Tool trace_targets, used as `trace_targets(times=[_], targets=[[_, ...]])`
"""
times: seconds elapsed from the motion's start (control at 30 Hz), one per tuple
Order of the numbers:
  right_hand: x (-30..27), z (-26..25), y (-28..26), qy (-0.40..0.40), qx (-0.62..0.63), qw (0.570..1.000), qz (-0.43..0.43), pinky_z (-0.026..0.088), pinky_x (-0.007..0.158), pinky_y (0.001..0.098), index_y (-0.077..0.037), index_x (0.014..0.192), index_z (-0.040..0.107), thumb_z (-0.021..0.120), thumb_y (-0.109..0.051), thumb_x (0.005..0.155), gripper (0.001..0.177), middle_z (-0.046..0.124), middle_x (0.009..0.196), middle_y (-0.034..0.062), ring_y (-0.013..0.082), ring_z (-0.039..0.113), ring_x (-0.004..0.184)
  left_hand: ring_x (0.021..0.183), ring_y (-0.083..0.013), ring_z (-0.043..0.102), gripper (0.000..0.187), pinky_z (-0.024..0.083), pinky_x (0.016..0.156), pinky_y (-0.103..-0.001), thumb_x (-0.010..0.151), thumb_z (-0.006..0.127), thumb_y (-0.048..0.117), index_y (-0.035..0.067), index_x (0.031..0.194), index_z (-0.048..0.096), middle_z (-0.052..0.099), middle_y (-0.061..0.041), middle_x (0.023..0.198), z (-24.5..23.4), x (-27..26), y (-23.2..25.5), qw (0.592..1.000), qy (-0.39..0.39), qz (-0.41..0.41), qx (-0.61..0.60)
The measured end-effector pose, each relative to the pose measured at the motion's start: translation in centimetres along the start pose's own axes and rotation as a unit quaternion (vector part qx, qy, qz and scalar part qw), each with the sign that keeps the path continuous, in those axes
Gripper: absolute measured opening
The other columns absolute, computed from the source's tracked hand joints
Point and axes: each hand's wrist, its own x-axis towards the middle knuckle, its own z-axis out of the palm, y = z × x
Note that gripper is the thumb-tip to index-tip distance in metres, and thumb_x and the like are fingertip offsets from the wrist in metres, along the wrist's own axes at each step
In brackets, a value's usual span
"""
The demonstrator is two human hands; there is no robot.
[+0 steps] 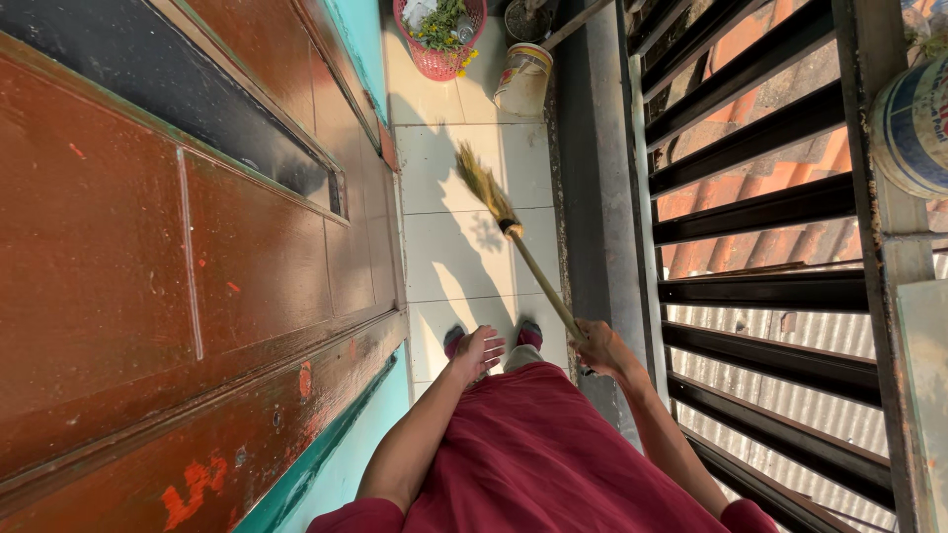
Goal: The person sweeps the tiled floor of a narrow outdoor balcony by hand using a broom, pushing debris into a corner.
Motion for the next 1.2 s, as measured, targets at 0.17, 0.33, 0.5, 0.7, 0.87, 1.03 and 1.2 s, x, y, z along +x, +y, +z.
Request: trace_targets(times=[0.17, 0.33, 0.5, 0.7, 0.87, 1.03, 1.2], targets=[[1.6, 0.2, -0.8, -0.143, 0.106, 0.983, 0.04, 0.052, 0.047, 0.0256, 0.001, 0.145, 0.052, 0.06, -0.009, 0.099, 0.048, 0.068, 0.079, 0.0093, 0.0108, 0.062, 0.056, 0.096, -0.02, 0.067, 0.059, 0.057, 0.08, -0.035, 0.101, 0.051, 0.046, 0.005, 0.145, 0.051, 0.07, -0.013, 0.12, 2.2, 0.5, 1.5, 0.997, -0.068, -0.029, 0.03], [10.5, 0.5, -1.5, -0.255, 0.371, 0.881, 0.145, 0.042, 0.041, 0.0185, 0.009, 0.142, 0.05, 0.053, 0.003, 0.093, 0.05, 0.063, 0.082, 0.0143, 0.0069, 0.05, 0.053, 0.098, -0.0189, 0.068, 0.068, 0.058, 0.081, -0.034, 0.1, 0.052, 0.053, 0.005, 0.148, 0.047, 0.066, -0.012, 0.128, 3.9, 0.0, 4.1, 0.996, -0.049, -0.017, 0.067], [17.6, 0.2, -3.3, -0.213, 0.451, 0.842, 0.206, 0.041, 0.041, 0.0188, 0.014, 0.117, 0.054, 0.051, 0.001, 0.099, 0.022, 0.057, 0.079, 0.0113, 0.0068, 0.05, 0.055, 0.101, -0.019, 0.066, 0.072, 0.057, 0.081, -0.034, 0.101, 0.05, 0.051, 0.002, 0.153, 0.04, 0.065, -0.011, 0.137, 4.5, 1.6, 7.8, 0.998, -0.041, 0.032, -0.034], [20.6, -4.4, -5.1, -0.088, 0.323, 0.921, 0.199, 0.038, 0.039, 0.0222, 0.013, 0.105, 0.055, 0.052, -0.005, 0.102, 0.018, 0.053, 0.068, 0.0059, 0.0093, 0.044, 0.049, 0.109, -0.0198, 0.064, 0.072, 0.057, 0.084, -0.035, 0.1, 0.047, 0.052, 0.004, 0.153, 0.042, 0.063, -0.01, 0.142, 8.1, 4.7, 12.9, 0.996, -0.012, 0.04, -0.073], [21.7, -9.3, -8.6, -0.135, 0.327, 0.927, 0.121, 0.035, 0.037, 0.0234, 0.005, 0.109, 0.051, 0.05, -0.002, 0.098, 0.013, 0.047, 0.067, 0.0034, 0.01, 0.041, 0.047, 0.113, -0.019, 0.064, 0.071, 0.055, 0.09, -0.035, 0.1, 0.046, 0.055, 0.006, 0.151, 0.046, 0.066, -0.008, 0.14, 12.1, 5.3, 16.5, 0.998, -0.012, 0.032, -0.054], [26.0, -15.9, -13.9, -0.195, 0.428, 0.881, 0.049, 0.035, 0.038, 0.0151, 0.005, 0.117, 0.054, 0.048, 0.0, 0.096, 0.023, 0.052, 0.075, 0.0035, 0.0029, 0.042, 0.051, 0.112, -0.0193, 0.064, 0.069, 0.054, 0.091, -0.035, 0.1, 0.05, 0.054, 0.006, 0.149, 0.049, 0.066, -0.008, 0.137, 14.7, 5.6, 18.9, 0.993, -0.014, 0.049, -0.111], [39.8, -16.3, -20.3, -0.354, 0.67, 0.627, 0.183, 0.048, 0.045, 0.0124, 0.011, 0.103, 0.047, 0.052, -0.006, 0.102, 0.018, 0.052, 0.079, 0.0052, 0.0053, 0.054, 0.06, 0.107, -0.0199, 0.065, 0.066, 0.055, 0.09, -0.036, 0.1, 0.05, 0.05, 0.004, 0.147, 0.051, 0.068, -0.01, 0.131, 15.8, 6.4, 18.6, 0.983, 0.006, 0.076, -0.168]])
